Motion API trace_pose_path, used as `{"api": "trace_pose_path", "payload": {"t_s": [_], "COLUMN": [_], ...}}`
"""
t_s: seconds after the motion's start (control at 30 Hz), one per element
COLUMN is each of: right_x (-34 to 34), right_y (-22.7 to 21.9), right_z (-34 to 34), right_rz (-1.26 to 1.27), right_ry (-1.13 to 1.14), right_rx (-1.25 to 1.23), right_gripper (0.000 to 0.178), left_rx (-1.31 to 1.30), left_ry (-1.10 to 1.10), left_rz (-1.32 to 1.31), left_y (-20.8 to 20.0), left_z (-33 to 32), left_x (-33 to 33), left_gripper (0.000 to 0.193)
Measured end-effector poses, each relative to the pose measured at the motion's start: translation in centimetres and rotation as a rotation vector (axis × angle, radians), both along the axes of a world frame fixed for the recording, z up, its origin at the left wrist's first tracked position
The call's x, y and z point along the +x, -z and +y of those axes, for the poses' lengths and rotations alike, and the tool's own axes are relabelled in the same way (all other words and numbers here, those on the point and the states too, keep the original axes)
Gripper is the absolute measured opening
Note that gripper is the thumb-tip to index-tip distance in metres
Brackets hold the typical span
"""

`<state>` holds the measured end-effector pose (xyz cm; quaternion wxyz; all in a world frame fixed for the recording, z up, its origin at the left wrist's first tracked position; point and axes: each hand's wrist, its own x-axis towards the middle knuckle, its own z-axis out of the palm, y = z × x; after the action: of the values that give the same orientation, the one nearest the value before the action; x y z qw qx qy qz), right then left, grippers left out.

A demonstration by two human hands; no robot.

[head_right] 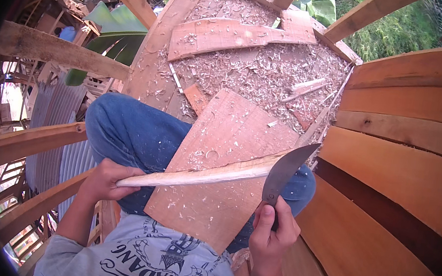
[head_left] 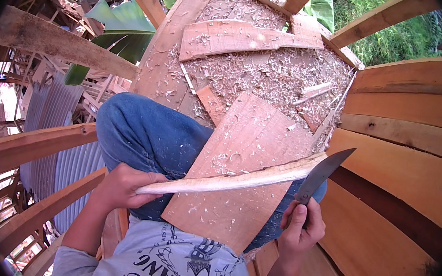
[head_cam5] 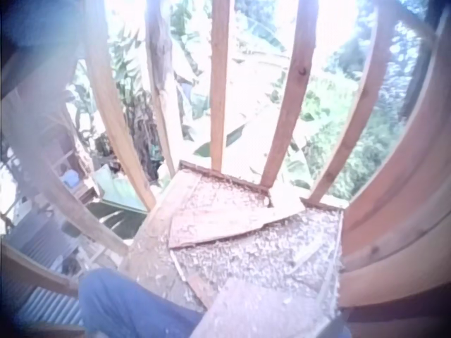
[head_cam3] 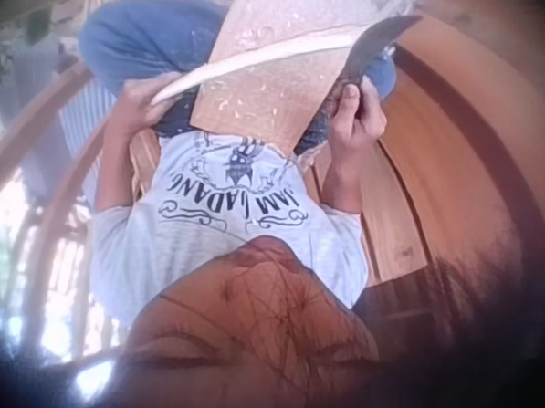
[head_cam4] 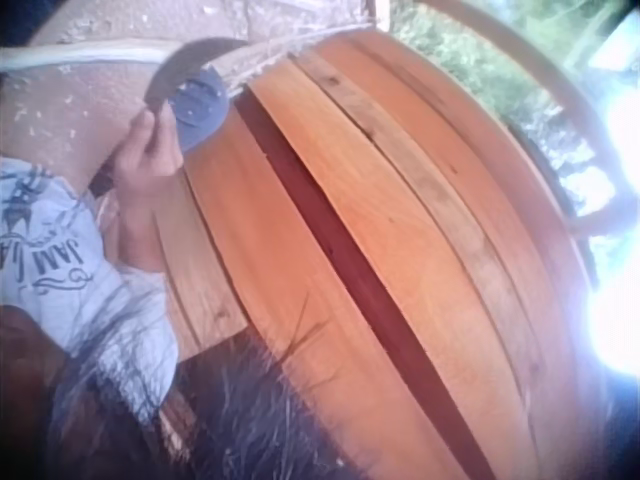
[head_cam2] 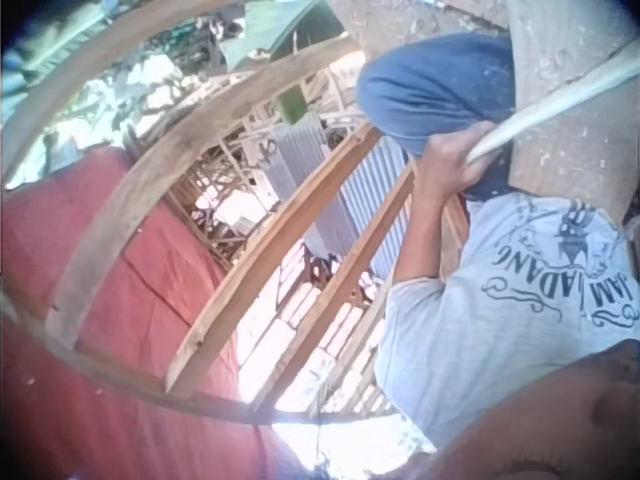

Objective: The person sits cross-legged on a wooden platform and uses a curved knife to shave and shape a long, thin piece of wood. They hold the wood against a flat board on their lap and repeatedly scrape the surface to remove thin layers of wood.

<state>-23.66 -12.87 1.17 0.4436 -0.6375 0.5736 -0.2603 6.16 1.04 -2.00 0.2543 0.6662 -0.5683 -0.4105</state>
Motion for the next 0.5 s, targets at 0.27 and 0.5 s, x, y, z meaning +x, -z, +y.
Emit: {"api": "trace_pose_path", "payload": {"t_s": [0.27, 0.5], "right_x": [0.1, -0.4], "right_y": [0.7, 2.1], "right_z": [0.2, 0.5], "right_rz": [-0.062, -0.028], "right_ry": [-0.08, -0.209], "right_rx": [-0.022, -0.172], "right_gripper": [0.014, 0.023], "left_rx": [-0.023, 0.014], "left_ry": [0.005, 0.016], "left_rz": [-0.004, 0.002], "left_y": [0.6, 0.6], "left_z": [-0.1, 0.1], "left_x": [0.2, 0.3], "left_gripper": [0.025, 0.029]}}
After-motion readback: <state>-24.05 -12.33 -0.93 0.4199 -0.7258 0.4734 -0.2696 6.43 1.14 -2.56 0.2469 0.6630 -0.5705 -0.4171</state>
